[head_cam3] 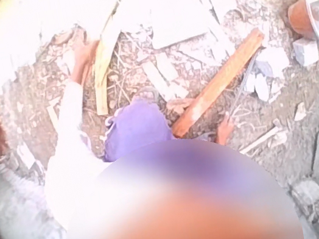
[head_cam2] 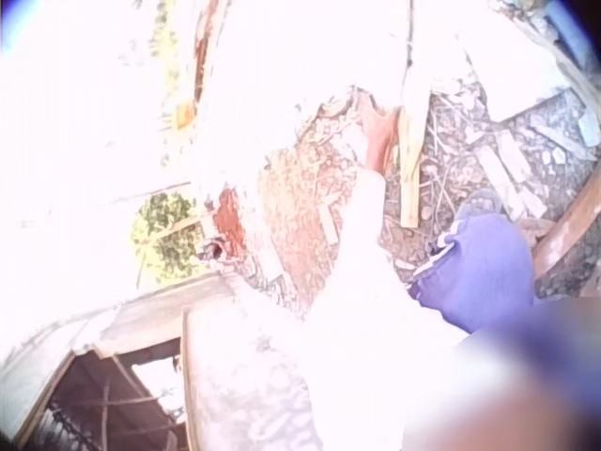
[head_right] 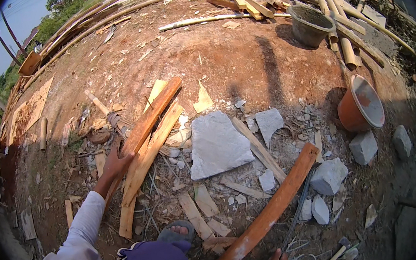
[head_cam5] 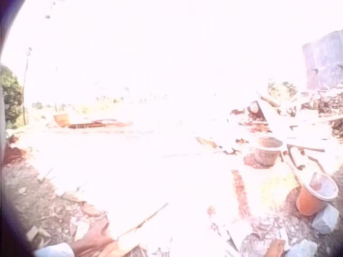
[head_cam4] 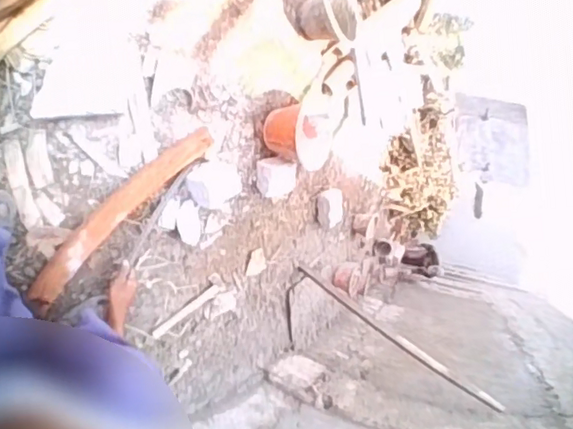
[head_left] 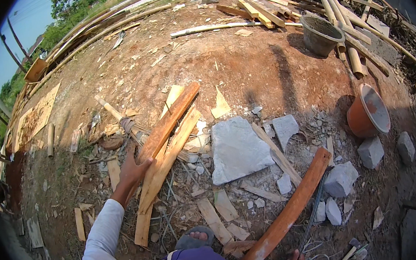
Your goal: The person uses a hand saw to cut several wooden planks on the ground. They position each plank, saw through it, and set the cut pieces aside. The person also uses a metal rod to measure or mark the wood before cutting.
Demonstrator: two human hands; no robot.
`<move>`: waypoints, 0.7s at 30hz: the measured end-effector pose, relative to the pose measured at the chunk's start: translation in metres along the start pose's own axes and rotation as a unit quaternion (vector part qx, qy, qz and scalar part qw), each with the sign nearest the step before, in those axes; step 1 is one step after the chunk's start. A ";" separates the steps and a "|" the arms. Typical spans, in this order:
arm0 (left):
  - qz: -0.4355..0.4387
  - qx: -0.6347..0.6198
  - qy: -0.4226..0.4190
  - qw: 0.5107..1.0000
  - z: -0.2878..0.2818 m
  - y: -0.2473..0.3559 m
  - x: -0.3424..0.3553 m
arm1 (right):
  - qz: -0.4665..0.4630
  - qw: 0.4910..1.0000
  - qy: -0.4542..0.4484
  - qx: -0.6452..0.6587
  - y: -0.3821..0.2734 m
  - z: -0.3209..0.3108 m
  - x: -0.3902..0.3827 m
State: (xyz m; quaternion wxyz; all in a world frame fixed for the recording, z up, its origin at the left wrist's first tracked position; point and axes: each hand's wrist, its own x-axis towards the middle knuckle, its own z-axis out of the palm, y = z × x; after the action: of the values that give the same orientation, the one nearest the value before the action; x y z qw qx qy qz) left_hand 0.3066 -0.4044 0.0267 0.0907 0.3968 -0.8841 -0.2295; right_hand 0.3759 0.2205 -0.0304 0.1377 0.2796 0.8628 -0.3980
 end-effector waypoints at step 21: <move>0.139 -0.246 -0.106 0.953 -0.036 0.091 0.000 | -0.218 0.971 0.010 -0.095 -0.041 0.057 -0.028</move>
State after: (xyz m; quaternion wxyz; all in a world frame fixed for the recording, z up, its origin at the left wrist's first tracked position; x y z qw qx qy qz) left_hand 0.2593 -0.3638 0.1021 0.1219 0.2087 -0.8513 -0.4658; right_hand 0.3754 0.1454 -0.0292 0.0649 0.0744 0.9380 -0.3323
